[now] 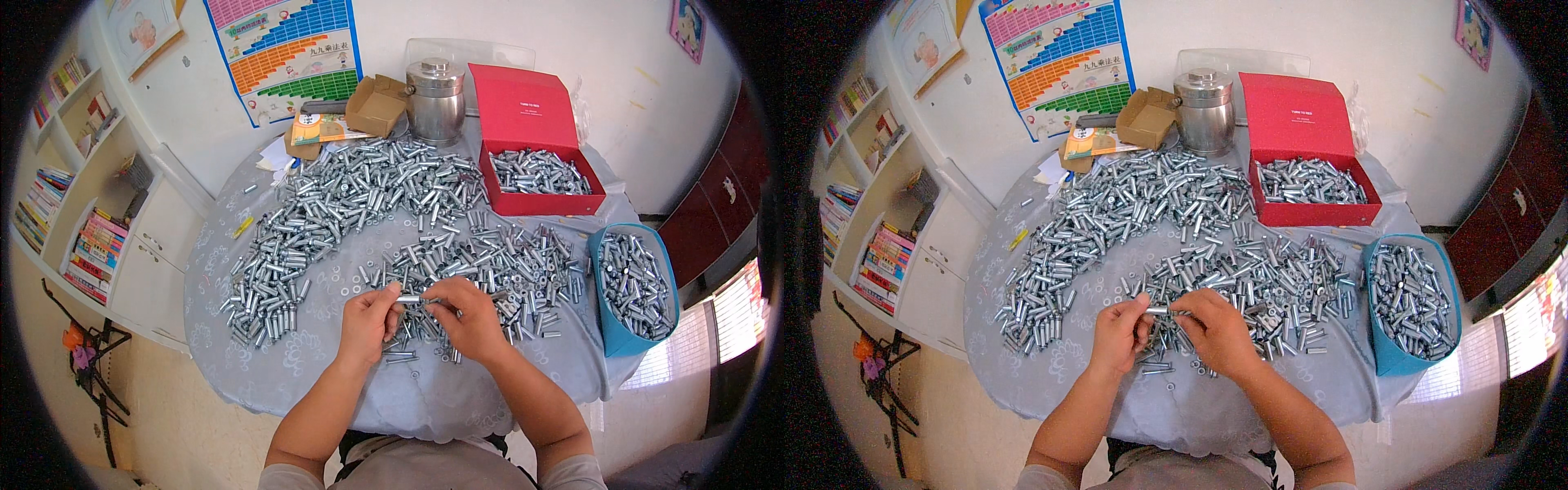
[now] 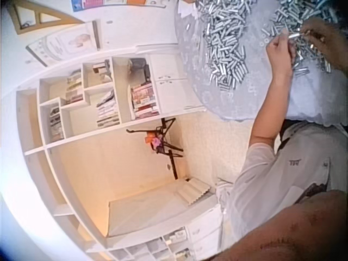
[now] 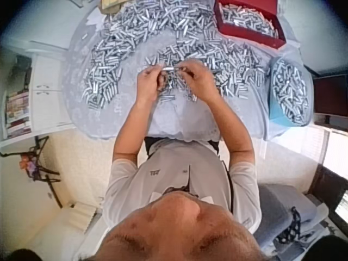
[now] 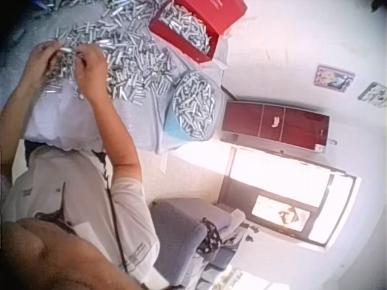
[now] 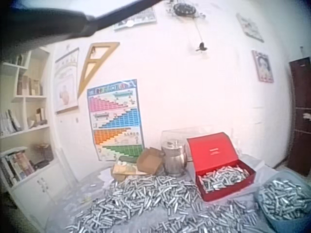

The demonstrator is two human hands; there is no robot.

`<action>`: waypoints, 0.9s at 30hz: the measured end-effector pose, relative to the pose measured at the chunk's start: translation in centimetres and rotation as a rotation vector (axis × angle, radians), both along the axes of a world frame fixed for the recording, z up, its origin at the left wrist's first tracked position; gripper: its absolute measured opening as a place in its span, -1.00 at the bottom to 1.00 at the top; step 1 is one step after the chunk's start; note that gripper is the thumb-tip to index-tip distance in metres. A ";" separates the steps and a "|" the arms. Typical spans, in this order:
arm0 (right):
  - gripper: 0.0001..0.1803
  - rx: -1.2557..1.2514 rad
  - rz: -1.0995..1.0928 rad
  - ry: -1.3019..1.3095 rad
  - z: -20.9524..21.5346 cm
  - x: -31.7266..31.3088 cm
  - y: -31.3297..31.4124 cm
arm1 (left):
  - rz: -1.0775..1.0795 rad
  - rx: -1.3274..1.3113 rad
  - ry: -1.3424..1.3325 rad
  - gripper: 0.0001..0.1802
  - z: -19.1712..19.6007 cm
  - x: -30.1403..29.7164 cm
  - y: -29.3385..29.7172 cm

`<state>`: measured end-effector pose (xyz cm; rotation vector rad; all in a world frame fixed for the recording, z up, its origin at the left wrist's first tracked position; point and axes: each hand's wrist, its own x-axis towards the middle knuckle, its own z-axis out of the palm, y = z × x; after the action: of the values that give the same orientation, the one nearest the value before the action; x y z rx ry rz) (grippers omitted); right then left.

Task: The person sits at a table covered with metal fasteners and repeatedly picks up a bolt and a nut, screwing them together by hand. The person then places the assembled fastener into a red box on the right side of the table. This repetitive assembly process continues throughout the video.

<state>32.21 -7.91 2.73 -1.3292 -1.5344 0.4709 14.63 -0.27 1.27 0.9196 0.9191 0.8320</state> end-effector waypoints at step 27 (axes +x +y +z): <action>-0.76 -0.163 -0.089 0.105 0.0 -0.4 0.2 | -0.089 -0.012 -0.069 -0.82 -0.2 0.2 0.0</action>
<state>31.80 -7.66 2.72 -1.4683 -1.3678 0.6104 14.79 -0.25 1.10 0.9095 0.8168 0.7765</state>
